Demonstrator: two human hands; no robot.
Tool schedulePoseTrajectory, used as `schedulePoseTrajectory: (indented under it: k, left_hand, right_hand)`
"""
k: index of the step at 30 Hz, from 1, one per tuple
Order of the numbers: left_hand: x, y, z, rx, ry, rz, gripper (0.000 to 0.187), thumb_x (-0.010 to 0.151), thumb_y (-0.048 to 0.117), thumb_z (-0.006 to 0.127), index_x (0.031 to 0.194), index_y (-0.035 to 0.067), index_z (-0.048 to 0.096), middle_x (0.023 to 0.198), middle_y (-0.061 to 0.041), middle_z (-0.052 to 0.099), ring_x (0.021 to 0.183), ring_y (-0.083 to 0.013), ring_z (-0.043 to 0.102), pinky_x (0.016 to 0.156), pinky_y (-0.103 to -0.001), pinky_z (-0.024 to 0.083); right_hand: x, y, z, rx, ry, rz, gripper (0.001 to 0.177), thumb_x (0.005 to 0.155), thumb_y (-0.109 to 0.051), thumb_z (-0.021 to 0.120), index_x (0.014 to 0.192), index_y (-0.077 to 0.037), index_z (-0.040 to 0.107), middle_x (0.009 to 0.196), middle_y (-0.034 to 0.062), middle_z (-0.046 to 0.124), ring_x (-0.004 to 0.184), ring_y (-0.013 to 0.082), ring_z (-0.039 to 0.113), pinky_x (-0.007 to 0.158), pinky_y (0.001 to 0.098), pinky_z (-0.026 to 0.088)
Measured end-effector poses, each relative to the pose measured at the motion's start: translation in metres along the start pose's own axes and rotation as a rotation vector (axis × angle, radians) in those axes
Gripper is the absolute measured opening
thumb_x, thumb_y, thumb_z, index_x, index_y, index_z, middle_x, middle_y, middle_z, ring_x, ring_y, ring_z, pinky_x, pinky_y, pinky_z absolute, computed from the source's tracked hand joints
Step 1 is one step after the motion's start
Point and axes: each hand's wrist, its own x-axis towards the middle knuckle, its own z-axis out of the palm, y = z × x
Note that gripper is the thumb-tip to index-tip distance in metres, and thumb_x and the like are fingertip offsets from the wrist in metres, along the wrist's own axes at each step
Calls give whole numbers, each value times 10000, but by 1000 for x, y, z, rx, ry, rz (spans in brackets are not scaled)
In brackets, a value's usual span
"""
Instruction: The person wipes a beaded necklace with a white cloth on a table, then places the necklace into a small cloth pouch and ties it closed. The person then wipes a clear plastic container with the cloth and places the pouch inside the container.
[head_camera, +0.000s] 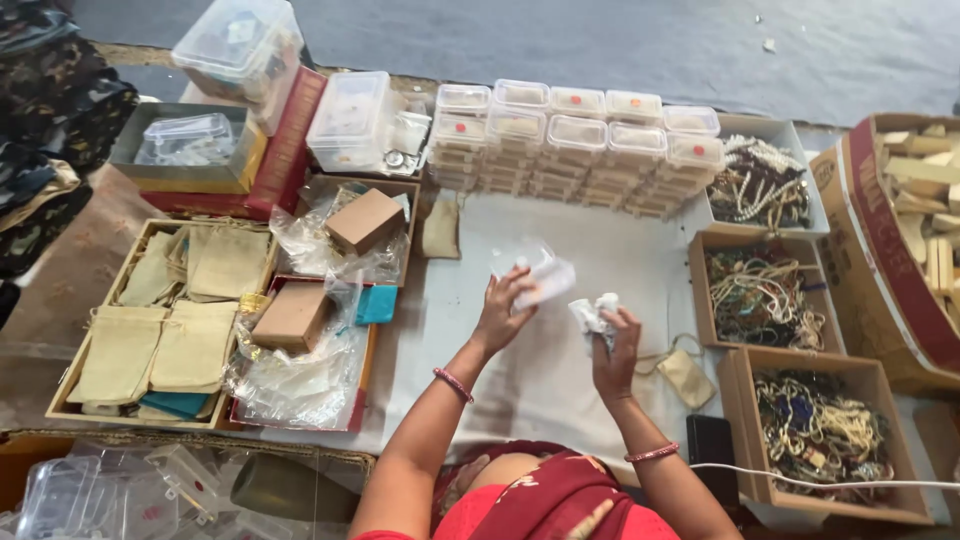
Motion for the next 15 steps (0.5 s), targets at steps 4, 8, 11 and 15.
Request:
schedulePoseTrajectory:
  k: [4, 8, 11, 15]
  left_hand:
    - [-38, -14, -14, 462, -381, -113, 416, 840, 423, 777, 1176, 185, 711, 1554, -117, 462, 1527, -316, 307, 1235, -630, 101]
    - [-67, -35, -11, 495, -259, -275, 784, 762, 613, 791, 1357, 142, 593, 1553, -153, 402, 1487, -334, 278, 1219, -598, 135]
    - [-64, -38, -8, 533, -296, -326, 819, 764, 644, 785, 1372, 136, 576, 1568, -159, 392, 1511, -330, 261, 1221, -608, 112]
    - [-66, -37, -3, 555, -333, -347, 809, 774, 650, 755, 1369, 130, 577, 1578, -123, 429, 1531, -291, 289, 1242, -622, 104]
  right_hand:
    - [19, -10, 4, 69, 112, 71, 433, 882, 2, 645, 1303, -21, 545, 1323, 234, 542, 1253, 385, 538, 1062, 455, 435]
    - [23, -4, 23, 61, -12, 268, 445, 815, -14, 665, 1254, -41, 599, 1203, 164, 650, 1119, 318, 645, 969, 397, 506]
    - [38, -16, 46, 112, -87, 19, 376, 839, 26, 643, 1205, -55, 676, 1276, 144, 672, 1218, 324, 648, 1048, 397, 507]
    - [52, -29, 77, 52, -253, 69, 349, 870, -21, 666, 1210, -83, 714, 1317, 129, 667, 1239, 321, 643, 1041, 394, 520]
